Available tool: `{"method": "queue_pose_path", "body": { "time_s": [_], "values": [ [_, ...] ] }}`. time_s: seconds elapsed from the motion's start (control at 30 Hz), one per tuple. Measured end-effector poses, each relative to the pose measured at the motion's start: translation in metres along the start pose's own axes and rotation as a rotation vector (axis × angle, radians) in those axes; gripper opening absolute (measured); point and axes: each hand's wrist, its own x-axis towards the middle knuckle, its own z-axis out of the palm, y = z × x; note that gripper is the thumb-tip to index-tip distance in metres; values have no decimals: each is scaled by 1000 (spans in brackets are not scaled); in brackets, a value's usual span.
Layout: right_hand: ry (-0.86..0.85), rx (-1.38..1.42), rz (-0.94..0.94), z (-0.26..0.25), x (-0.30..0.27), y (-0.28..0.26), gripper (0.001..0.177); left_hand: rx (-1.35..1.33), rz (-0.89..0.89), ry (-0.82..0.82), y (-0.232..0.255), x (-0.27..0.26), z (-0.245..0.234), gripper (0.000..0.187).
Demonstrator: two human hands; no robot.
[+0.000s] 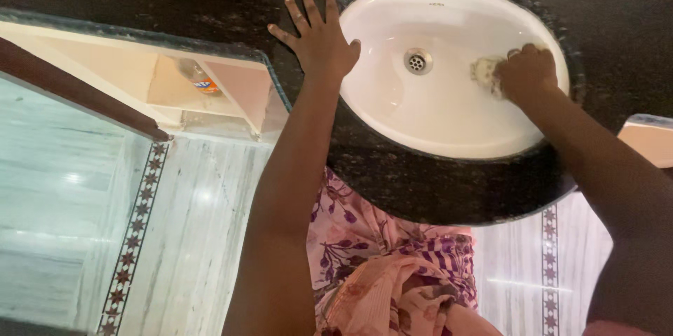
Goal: The person wipes the interior of a white bathroom sink and the surrounding dark countertop using a cloth. The person repeatedly scrubs the basin and rim, moving the cloth around the sink surface.
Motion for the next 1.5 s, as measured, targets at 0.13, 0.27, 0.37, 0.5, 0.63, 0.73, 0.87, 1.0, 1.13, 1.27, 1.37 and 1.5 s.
{"method": "queue_pose_path", "body": {
  "time_s": [0.13, 0.27, 0.37, 0.5, 0.63, 0.73, 0.87, 1.0, 1.13, 1.27, 1.37, 1.5],
  "values": [
    [-253, 406, 1, -16, -57, -23, 43, -15, 17, -16, -3, -4, -1, 100],
    [-143, 666, -214, -55, -77, -37, 41, 21, 21, 7, 1, -9, -5, 100],
    [-130, 901, -367, -98, -65, -67, 40, -75, 30, -14, 1, -15, -6, 101],
    [43, 1114, -513, -136, -21, -113, 41, -104, 37, 37, 1, -16, -7, 101],
    [40, 1019, -411, -125, 53, -151, 49, -57, 20, 1, 3, -12, -14, 99],
    [-93, 630, -475, -88, 115, -153, 44, -41, 8, -24, 5, -8, -18, 96],
    [-79, 789, -263, -11, 132, -90, 32, -28, 5, -68, 4, -7, -19, 99],
    [-22, 754, -5, 0, 151, -75, 42, -27, -7, -81, 4, -4, -18, 101],
    [167, 855, 76, -22, 174, -108, 56, -34, -4, -79, 4, -4, -17, 102],
    [310, 900, -177, -66, 173, -139, 62, 5, -13, -57, 4, -2, -11, 100],
    [250, 1013, -423, -103, 126, -158, 62, -17, 9, 9, 2, -1, -4, 96],
    [142, 1140, -629, -119, 33, -135, 57, -31, 21, 19, 0, 0, -1, 96]
  ]
}}
